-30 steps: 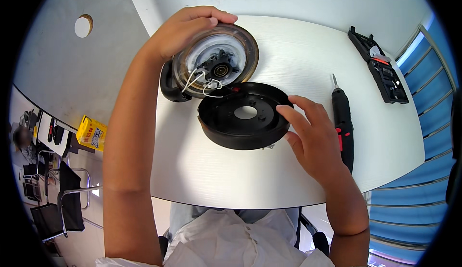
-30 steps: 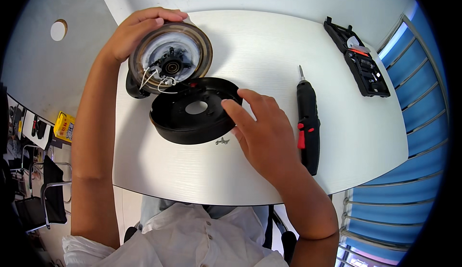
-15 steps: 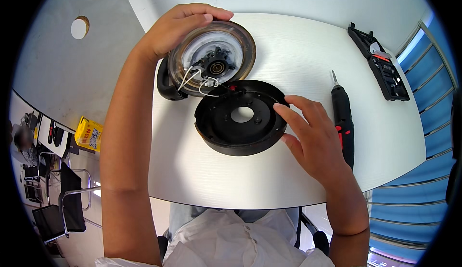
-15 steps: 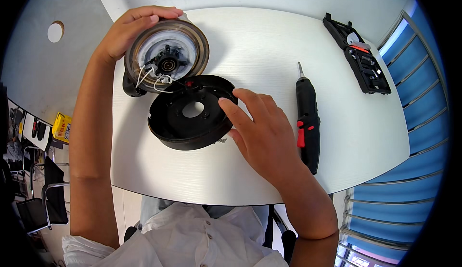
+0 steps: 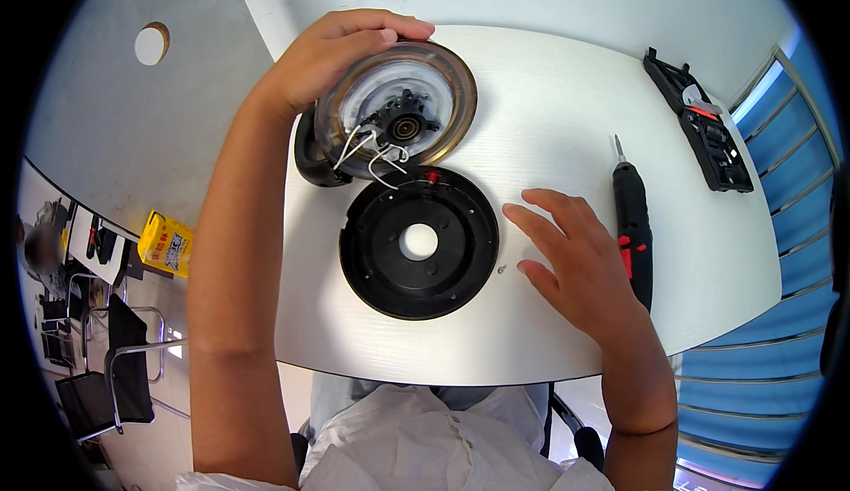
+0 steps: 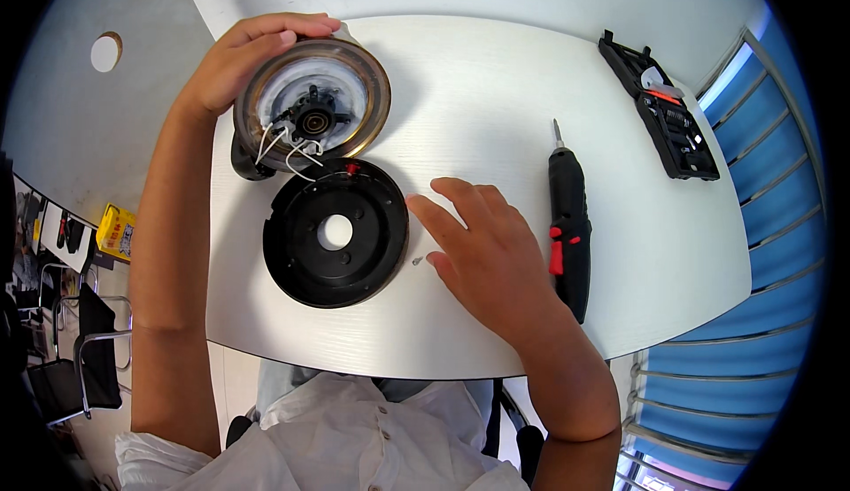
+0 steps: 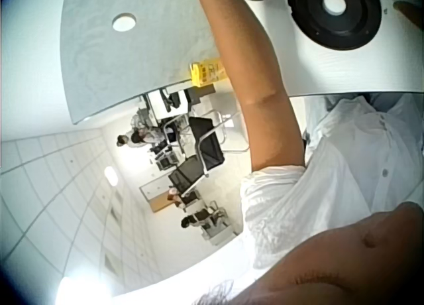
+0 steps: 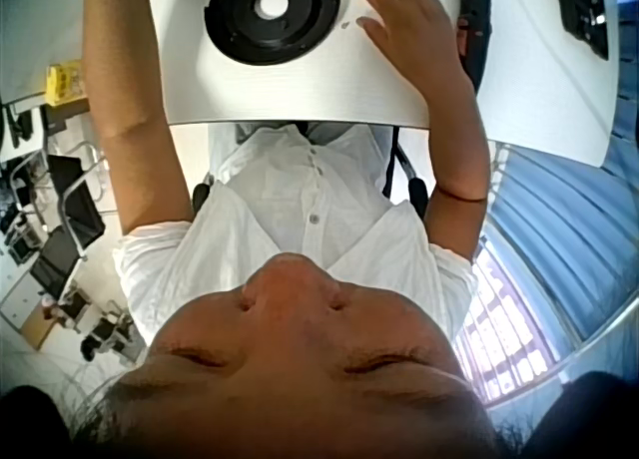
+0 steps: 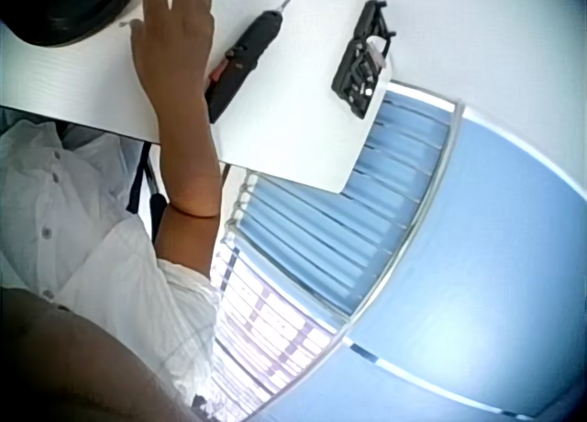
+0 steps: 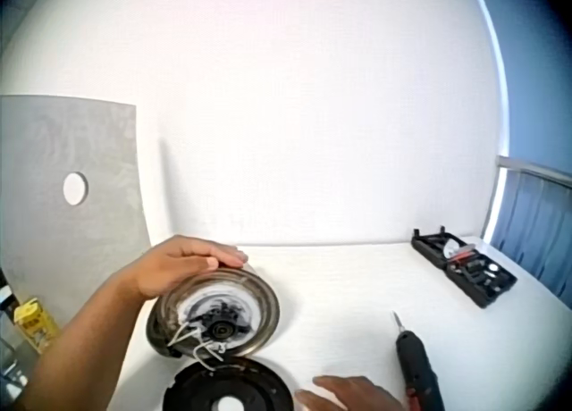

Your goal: The person assembles a stainless steel electric kettle by placing the base onto the body and securing it with multiple screws using a cordless screwdriver. The person repeatedly inserts and tightens screws on the bottom of the kettle.

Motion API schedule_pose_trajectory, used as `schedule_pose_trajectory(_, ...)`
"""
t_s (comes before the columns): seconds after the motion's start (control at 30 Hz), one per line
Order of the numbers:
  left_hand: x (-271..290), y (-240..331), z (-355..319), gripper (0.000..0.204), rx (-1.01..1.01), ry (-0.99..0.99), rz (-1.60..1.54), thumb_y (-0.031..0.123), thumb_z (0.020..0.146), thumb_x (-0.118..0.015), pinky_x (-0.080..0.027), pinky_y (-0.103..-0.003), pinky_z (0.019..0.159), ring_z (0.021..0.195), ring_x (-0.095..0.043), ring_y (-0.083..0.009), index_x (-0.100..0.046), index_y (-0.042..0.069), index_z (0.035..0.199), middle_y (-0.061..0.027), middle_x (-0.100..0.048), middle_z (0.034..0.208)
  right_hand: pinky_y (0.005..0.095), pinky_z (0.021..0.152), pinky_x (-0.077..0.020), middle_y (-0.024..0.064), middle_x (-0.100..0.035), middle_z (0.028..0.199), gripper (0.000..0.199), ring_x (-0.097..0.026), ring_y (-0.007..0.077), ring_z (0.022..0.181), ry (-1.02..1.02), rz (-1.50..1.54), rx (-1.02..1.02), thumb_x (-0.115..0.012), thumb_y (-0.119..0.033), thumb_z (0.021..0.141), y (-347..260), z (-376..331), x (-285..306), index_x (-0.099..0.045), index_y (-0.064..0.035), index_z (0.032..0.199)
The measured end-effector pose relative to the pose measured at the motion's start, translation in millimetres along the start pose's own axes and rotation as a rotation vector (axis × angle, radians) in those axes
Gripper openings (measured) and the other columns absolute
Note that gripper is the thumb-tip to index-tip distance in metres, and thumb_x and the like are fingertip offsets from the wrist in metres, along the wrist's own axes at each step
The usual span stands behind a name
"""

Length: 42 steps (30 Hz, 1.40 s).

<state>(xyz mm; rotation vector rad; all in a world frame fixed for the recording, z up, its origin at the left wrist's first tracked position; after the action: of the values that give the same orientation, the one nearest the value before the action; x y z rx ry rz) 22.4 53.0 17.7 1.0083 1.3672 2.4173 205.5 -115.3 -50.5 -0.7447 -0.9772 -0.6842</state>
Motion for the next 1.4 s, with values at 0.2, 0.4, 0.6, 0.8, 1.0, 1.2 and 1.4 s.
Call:
schedule_pose_trajectory(0.2, -2, -3, 1, 0.032, 0.024, 0.018, -0.013, 0.016, 0.095, -0.047, -0.042, -0.036, 0.105, 0.118, -0.057, -0.0245, -0.065, 0.0, 0.115, -0.0156, -0.06, 0.127, 0.0362, 0.082, -0.0483, 0.0071, -0.055, 0.118, 0.054, -0.055, 0.0249, 0.103, -0.016, 0.025, -0.01, -0.078, -0.008, 0.069, 6, -2, -4, -0.058, -0.0089, 0.119)
schedule_pose_trajectory(0.4, -2, -4, -3, 0.031, 0.042, 0.025, -0.055, 0.015, 0.095, -0.048, -0.039, -0.035, 0.107, 0.122, -0.054, -0.0238, -0.065, 0.0, 0.116, -0.0151, -0.059, 0.128, 0.0369, 0.08, -0.0477, 0.0079, -0.055, 0.115, 0.054, -0.055, 0.0256, 0.1, -0.048, 0.093, 0.025, -0.079, -0.009, 0.067, -5, 3, -6, -0.059, -0.0087, 0.117)
schedule_pose_trajectory(0.6, -3, -2, -8, 0.031, 0.013, 0.033, -0.034, 0.01, 0.092, -0.047, -0.038, -0.036, 0.108, 0.123, -0.053, -0.0242, -0.064, 0.0, 0.116, -0.0152, -0.058, 0.13, 0.0378, 0.077, -0.0475, 0.0073, -0.053, 0.114, 0.041, -0.054, 0.0257, 0.102, 0.05, 0.075, 0.229, -0.077, -0.007, 0.064, -30, 1, -15, -0.062, -0.0114, 0.102)
schedule_pose_trajectory(0.8, 1, -1, -16, 0.03, -0.016, 0.058, 0.002, 0.006, 0.091, -0.046, -0.035, -0.037, 0.109, 0.128, -0.047, -0.0247, -0.066, 0.002, 0.114, -0.0132, -0.059, 0.127, 0.0369, 0.078, -0.0478, 0.0061, -0.054, 0.113, 0.031, -0.054, 0.025, 0.104, 0.081, 0.046, 0.268, -0.076, -0.006, 0.063, -34, 3, -22, -0.057, -0.0118, 0.087)
schedule_pose_trajectory(1.0, 2, -2, -16, 0.026, -0.051, 0.079, -0.043, 0.007, 0.092, -0.051, -0.034, -0.036, 0.109, 0.132, -0.042, -0.0234, -0.068, 0.006, 0.111, -0.0081, -0.064, 0.121, 0.0386, 0.08, -0.0485, 0.0075, -0.055, 0.115, 0.037, -0.054, 0.027, 0.106, 0.066, 0.101, 0.212, -0.079, -0.006, 0.06, -29, 12, -10, -0.056, -0.0103, 0.089)
schedule_pose_trajectory(1.2, 3, 0, -17, 0.029, -0.043, 0.06, 0.047, 0.007, 0.093, -0.047, -0.032, -0.038, 0.111, 0.133, -0.042, -0.0259, -0.066, 0.004, 0.114, -0.0107, -0.061, 0.126, 0.038, 0.085, -0.0502, 0.0088, -0.055, 0.118, 0.047, -0.056, 0.0294, 0.107, 0.092, 0.143, 0.133, -0.08, -0.009, 0.064, -19, 22, 12, -0.058, -0.0081, 0.105)
schedule_pose_trajectory(1.4, 5, 1, -16, 0.024, -0.071, 0.094, 0.003, 0.01, 0.091, -0.055, -0.034, -0.037, 0.109, 0.133, -0.042, -0.025, -0.069, 0.007, 0.11, -0.0075, -0.065, 0.121, 0.0368, 0.082, -0.0513, 0.0089, -0.056, 0.118, 0.048, -0.057, 0.0283, 0.105, 0.11, 0.137, 0.095, -0.078, -0.012, 0.069, -15, 30, 20, -0.058, -0.008, 0.112)
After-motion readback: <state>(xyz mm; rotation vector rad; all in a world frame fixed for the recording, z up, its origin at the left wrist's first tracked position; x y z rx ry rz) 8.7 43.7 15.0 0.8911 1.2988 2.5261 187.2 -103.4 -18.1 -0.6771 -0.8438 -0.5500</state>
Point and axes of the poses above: each hand's wrist, its own z-axis towards the middle knuckle, its own x-axis out of the back of the hand, y = z × x, the point moved 9 cm from there along z, towards the middle knuckle
